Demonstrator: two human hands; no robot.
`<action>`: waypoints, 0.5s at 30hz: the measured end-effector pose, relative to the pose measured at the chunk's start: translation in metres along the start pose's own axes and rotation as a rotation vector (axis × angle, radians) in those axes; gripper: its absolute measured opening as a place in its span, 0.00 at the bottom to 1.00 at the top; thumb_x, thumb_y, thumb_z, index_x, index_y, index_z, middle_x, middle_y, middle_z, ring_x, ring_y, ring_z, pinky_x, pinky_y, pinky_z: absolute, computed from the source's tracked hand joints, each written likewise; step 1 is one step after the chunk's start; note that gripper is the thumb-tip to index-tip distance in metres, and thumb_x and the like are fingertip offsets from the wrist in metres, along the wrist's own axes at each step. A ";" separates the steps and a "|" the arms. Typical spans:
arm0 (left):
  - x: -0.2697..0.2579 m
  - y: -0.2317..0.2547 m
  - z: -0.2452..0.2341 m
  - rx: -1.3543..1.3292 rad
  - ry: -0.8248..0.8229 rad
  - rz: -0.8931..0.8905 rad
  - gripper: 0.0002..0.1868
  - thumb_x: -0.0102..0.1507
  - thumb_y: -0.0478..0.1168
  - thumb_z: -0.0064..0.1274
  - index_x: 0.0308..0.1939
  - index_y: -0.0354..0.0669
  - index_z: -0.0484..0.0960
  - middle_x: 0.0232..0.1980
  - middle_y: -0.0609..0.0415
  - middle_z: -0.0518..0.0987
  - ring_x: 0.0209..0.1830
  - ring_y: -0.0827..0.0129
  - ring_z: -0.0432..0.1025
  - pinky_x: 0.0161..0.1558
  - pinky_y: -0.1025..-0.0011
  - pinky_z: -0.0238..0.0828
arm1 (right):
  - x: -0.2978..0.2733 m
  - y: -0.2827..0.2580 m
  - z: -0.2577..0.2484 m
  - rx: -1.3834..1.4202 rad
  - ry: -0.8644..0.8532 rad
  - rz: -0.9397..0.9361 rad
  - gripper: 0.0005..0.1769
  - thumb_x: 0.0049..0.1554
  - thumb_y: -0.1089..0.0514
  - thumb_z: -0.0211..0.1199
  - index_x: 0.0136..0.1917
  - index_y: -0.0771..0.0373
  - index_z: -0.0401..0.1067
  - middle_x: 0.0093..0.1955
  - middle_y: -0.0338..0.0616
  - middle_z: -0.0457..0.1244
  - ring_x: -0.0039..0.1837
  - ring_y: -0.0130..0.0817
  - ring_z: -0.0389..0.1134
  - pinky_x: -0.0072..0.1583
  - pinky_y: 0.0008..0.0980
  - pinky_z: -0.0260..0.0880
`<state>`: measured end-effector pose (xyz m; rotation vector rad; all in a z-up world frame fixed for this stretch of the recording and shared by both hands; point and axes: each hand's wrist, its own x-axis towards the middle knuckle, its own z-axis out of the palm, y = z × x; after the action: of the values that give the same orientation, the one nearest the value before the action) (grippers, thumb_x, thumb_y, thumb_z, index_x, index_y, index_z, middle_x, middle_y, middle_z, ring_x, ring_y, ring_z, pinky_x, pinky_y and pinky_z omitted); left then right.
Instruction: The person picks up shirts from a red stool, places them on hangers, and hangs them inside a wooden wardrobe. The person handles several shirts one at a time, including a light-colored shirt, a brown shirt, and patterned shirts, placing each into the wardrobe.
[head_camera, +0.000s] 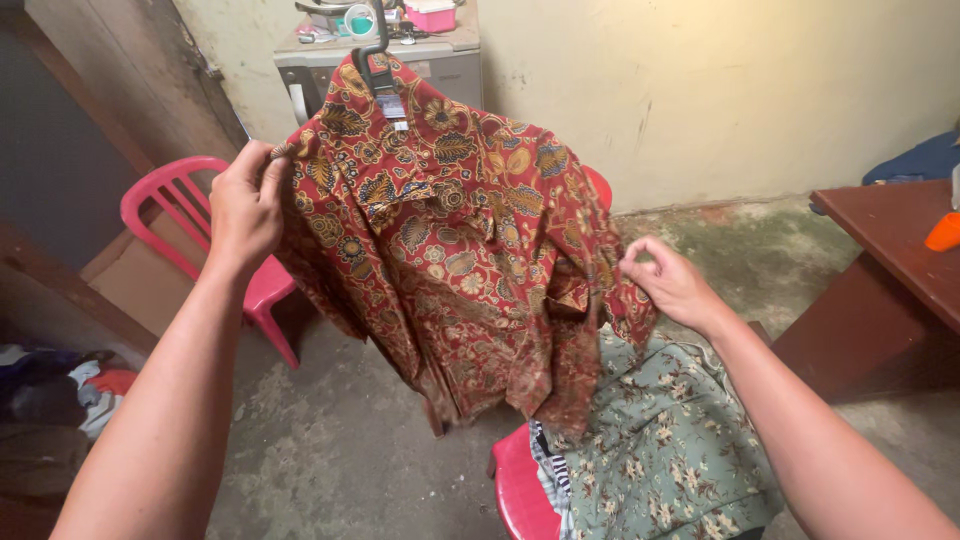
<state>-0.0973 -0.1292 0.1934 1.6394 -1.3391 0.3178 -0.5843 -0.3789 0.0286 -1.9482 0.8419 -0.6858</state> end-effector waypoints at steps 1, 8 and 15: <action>0.000 0.001 -0.003 0.010 0.000 0.004 0.07 0.75 0.39 0.51 0.51 0.38 0.78 0.37 0.45 0.80 0.35 0.66 0.72 0.41 0.66 0.69 | 0.001 0.001 -0.002 -0.037 -0.035 -0.008 0.11 0.65 0.50 0.58 0.50 0.60 0.70 0.33 0.34 0.59 0.39 0.22 0.55 0.41 0.27 0.56; -0.016 0.009 -0.025 0.102 -0.017 0.008 0.08 0.75 0.40 0.51 0.51 0.38 0.78 0.37 0.44 0.79 0.35 0.63 0.74 0.41 0.65 0.69 | 0.008 0.009 -0.028 0.137 -0.032 0.049 0.20 0.68 0.48 0.56 0.47 0.66 0.76 0.40 0.34 0.66 0.42 0.21 0.61 0.46 0.30 0.65; -0.040 0.029 -0.047 0.115 0.068 -0.097 0.09 0.74 0.41 0.49 0.51 0.39 0.79 0.34 0.45 0.77 0.33 0.69 0.71 0.39 0.67 0.67 | -0.003 -0.036 0.041 -0.213 0.149 -0.116 0.29 0.63 0.43 0.59 0.70 0.61 0.61 0.43 0.53 0.68 0.46 0.45 0.70 0.55 0.40 0.69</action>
<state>-0.1205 -0.0658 0.2032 1.7664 -1.2053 0.3955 -0.5458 -0.3417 0.0408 -2.1704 0.9290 -0.8479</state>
